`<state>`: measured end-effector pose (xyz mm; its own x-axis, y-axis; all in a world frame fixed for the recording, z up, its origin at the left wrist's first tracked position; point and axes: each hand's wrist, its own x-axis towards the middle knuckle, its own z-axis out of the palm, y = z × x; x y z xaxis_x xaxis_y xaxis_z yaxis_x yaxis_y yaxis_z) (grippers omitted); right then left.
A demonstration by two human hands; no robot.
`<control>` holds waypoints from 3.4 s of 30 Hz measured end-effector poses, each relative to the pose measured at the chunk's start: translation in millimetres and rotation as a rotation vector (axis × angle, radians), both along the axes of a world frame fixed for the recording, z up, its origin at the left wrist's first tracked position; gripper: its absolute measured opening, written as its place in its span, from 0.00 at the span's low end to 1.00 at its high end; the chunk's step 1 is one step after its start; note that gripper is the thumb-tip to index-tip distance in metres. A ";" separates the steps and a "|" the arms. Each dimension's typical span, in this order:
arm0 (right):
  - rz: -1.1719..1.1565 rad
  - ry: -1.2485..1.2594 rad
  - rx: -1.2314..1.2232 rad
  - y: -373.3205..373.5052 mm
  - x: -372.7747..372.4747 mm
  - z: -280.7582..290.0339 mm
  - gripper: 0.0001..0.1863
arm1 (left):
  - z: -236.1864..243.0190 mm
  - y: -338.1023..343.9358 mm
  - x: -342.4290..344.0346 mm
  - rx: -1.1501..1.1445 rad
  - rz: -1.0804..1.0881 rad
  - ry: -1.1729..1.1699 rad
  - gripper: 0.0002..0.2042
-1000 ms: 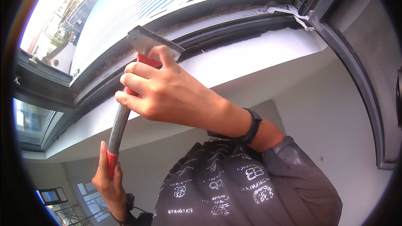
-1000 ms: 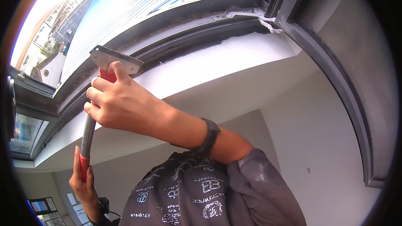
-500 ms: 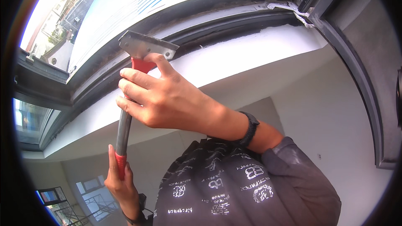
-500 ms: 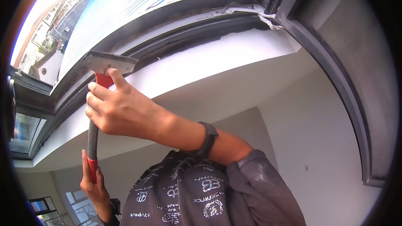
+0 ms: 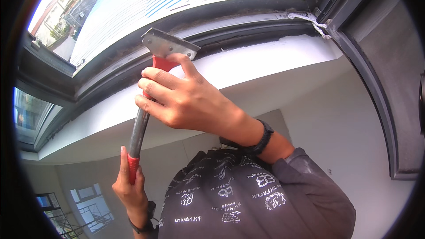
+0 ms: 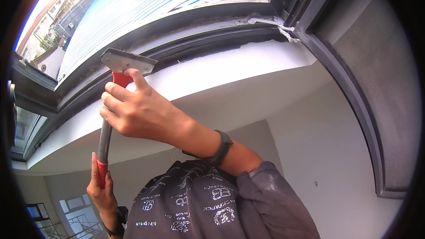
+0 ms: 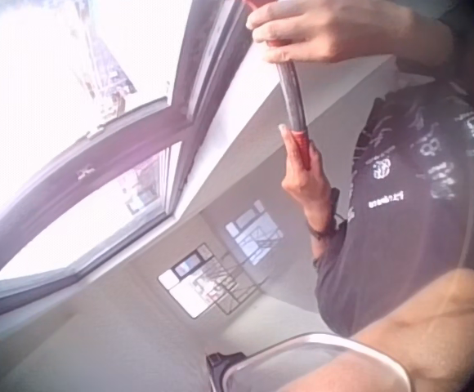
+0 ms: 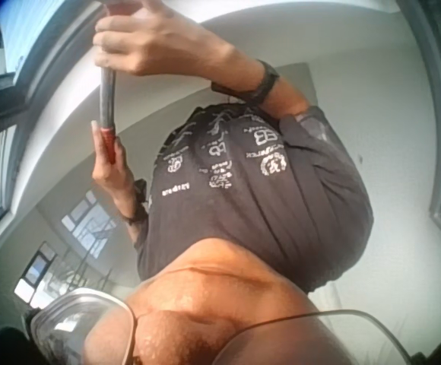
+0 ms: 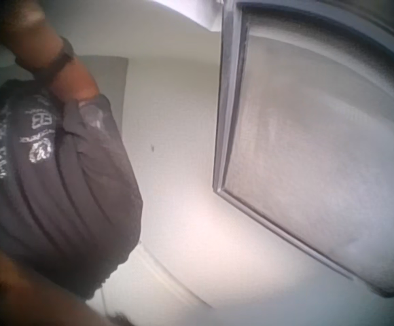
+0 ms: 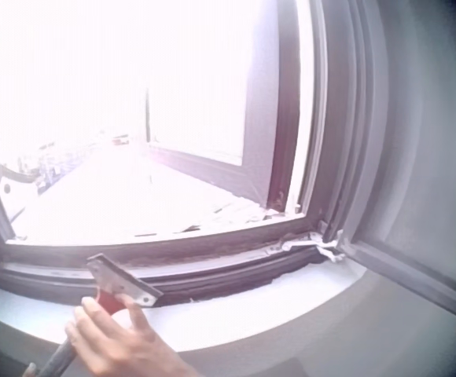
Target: The person uses a scraper to remove material from the upper track of a window frame, moving the blade along the groove and occasionally using their hands to touch the surface.
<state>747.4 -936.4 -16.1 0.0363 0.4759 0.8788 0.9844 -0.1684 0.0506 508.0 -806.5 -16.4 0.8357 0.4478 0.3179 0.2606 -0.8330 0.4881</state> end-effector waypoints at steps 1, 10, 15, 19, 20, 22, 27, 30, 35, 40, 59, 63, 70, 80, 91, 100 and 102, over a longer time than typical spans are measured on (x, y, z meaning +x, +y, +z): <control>0.006 0.005 -0.005 0.0 0.0 0.1 0.10 | -1.1 0.0 -0.2 0.003 -0.005 -0.003 0.32; 0.016 0.017 -0.014 -2.9 1.0 2.1 0.09 | -3.8 0.9 2.6 0.002 -0.039 -0.014 0.32; -0.001 0.015 -0.025 -7.5 3.0 2.1 0.10 | -6.2 -2.7 8.1 0.031 -0.045 -0.038 0.31; -0.006 0.022 -0.021 -11.0 5.0 3.4 0.09 | -6.7 -5.3 14.2 0.083 -0.074 -0.075 0.31; -0.007 0.020 -0.012 -11.7 4.9 3.7 0.09 | -6.3 -5.9 15.1 0.088 -0.076 -0.081 0.31; -0.011 0.029 0.001 -12.7 4.7 4.0 0.09 | -5.1 -6.6 16.3 0.103 -0.089 -0.091 0.31; -0.046 0.023 0.008 -11.9 4.9 2.8 0.08 | -3.5 -5.0 18.1 0.072 -0.077 -0.085 0.31; -0.044 0.019 0.018 -11.1 6.2 1.9 0.08 | -3.8 -4.0 19.6 0.093 -0.083 -0.092 0.32; -0.058 0.019 0.020 -13.8 8.0 2.0 0.08 | -3.2 -6.2 22.3 0.084 -0.078 -0.072 0.32; -0.047 0.057 0.050 -16.6 7.6 2.2 0.07 | 1.0 -8.3 25.5 0.153 -0.097 -0.080 0.32; -0.036 0.060 0.033 -24.5 9.2 6.3 0.08 | 19.8 -21.6 21.1 0.174 -0.037 0.053 0.30; -0.046 0.059 0.010 -27.3 9.6 8.1 0.08 | 23.6 -23.6 21.8 0.150 -0.038 0.050 0.31; -0.064 0.058 -0.037 -33.3 7.4 14.1 0.09 | 24.4 -22.8 24.5 0.223 -0.062 -0.032 0.33; -0.060 0.068 -0.064 -21.5 0.8 16.9 0.10 | 31.4 -1.3 19.4 0.298 -0.096 -0.037 0.34; -0.149 -0.013 -0.031 -15.7 4.3 14.9 0.06 | 27.1 12.2 23.7 0.153 -0.119 0.001 0.34; -0.095 0.006 -0.062 -13.9 9.4 18.5 0.04 | 33.4 9.8 19.0 0.039 -0.070 0.041 0.33; -0.104 -0.006 -0.074 -14.8 11.1 19.3 0.04 | 34.5 9.2 19.6 -0.006 -0.055 0.064 0.33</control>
